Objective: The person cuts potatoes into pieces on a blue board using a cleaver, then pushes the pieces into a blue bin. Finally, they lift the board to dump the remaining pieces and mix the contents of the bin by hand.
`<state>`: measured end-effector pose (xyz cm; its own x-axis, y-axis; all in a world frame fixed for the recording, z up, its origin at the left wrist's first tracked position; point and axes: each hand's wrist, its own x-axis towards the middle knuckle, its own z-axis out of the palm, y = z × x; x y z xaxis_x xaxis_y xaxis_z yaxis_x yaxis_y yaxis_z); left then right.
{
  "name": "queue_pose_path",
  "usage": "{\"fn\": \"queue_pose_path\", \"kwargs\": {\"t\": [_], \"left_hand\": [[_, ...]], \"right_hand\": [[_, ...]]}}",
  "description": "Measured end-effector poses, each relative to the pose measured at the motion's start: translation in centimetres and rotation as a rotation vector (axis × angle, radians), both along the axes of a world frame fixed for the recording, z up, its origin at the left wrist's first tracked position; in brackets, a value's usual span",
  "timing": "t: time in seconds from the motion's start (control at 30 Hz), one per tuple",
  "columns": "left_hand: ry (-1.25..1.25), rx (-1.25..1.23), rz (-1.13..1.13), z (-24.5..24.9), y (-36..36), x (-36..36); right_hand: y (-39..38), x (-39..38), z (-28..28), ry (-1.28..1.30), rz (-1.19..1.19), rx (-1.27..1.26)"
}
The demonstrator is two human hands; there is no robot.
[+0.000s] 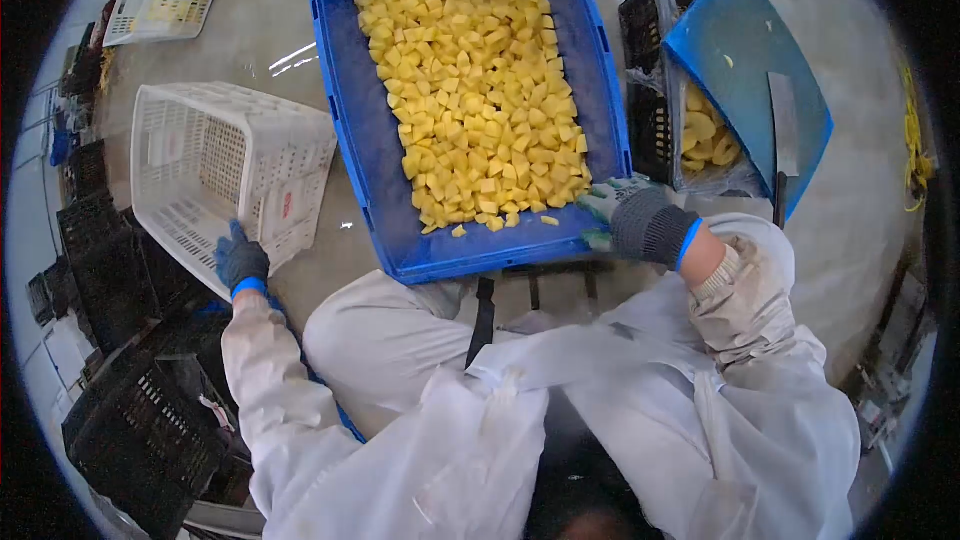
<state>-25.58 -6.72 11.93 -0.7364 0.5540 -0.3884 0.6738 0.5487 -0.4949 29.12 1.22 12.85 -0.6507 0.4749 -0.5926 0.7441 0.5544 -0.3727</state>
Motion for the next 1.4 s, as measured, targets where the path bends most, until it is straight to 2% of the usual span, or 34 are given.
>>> {"fn": "queue_pose_path", "kwargs": {"t": [0.07, 0.13, 0.2, 0.3, 0.4, 0.53, 0.67, 0.73, 0.8, 0.87, 0.97, 1.03, 1.1, 1.17, 1.2, 1.23, 1.3, 1.4], "left_hand": [[-0.019, 0.535, -0.362, -1.6, -2.9, -2.7], [-0.251, 1.056, -0.465, 2.3, 0.9, 5.6], [-0.391, 1.188, -0.385, 5.4, 4.5, 15.1], [-0.61, 1.373, -0.225, 3.0, 6.1, 19.4], [-0.598, 1.405, -0.096, 3.1, 8.3, 20.1], [-0.492, 1.377, -0.145, 2.4, 8.9, 21.3], [-0.49, 1.166, -0.176, 0.8, 7.2, 22.8], [-0.649, 1.201, -0.003, -0.3, 5.8, 24.3], [-0.652, 1.061, -0.026, 0.4, 4.8, 26.2], [-0.745, 0.997, -0.024, -2.9, -0.1, 27.5], [-0.684, 0.877, -0.282, 0.3, 0.4, 28.9], [-0.733, 0.808, -0.301, 1.3, -1.2, 28.8], [-0.766, 0.801, -0.24, 3.9, -2.7, 28.5], [-0.757, 0.871, -0.115, 7.6, -3.1, 26.2], [-0.706, 0.929, -0.074, 9.0, -4.0, 24.3], [-0.611, 0.935, 0.009, 11.4, -5.3, 22.8], [-0.502, 0.918, 0.109, 16.0, -8.2, 19.1], [-0.427, 0.824, 0.079, 20.1, -16.2, 12.1]], "right_hand": [[-0.1, -0.6, -0.5, 0.038, 0.034, -0.002], [-1.0, -0.8, -1.5, 0.141, 0.038, 0.075], [-1.2, -0.8, -2.3, 0.189, 0.012, 0.039], [-0.5, -0.5, -3.4, 0.255, -0.06, -0.017], [0.6, -1.9, -2.5, 0.184, -0.088, -0.084], [1.0, -3.0, -2.7, 0.181, -0.112, -0.096], [1.0, -4.4, -1.3, 0.14, -0.281, -0.174], [-0.2, -4.9, -1.3, 0.153, -0.311, -0.123], [-0.6, -5.3, -1.6, 0.245, -0.342, -0.099], [-0.3, -5.3, -1.5, 0.361, -0.427, -0.146], [-1.7, -1.6, -3.3, 0.413, -0.461, -0.077], [-0.9, 0.7, -2.1, 0.375, -0.844, -0.367], [1.5, 2.4, 4.5, 0.372, -0.519, 0.03], [2.9, 5.9, 7.5, 0.398, -0.682, 0.027], [3.4, 7.6, 9.9, 0.262, -0.714, 0.093], [2.5, 11.0, 10.6, 0.028, -0.636, 0.172], [1.0, 16.3, 13.9, 0.012, -0.754, 0.161], [-12.9, 33.6, 8.9, -0.246, -1.046, -0.025]]}}
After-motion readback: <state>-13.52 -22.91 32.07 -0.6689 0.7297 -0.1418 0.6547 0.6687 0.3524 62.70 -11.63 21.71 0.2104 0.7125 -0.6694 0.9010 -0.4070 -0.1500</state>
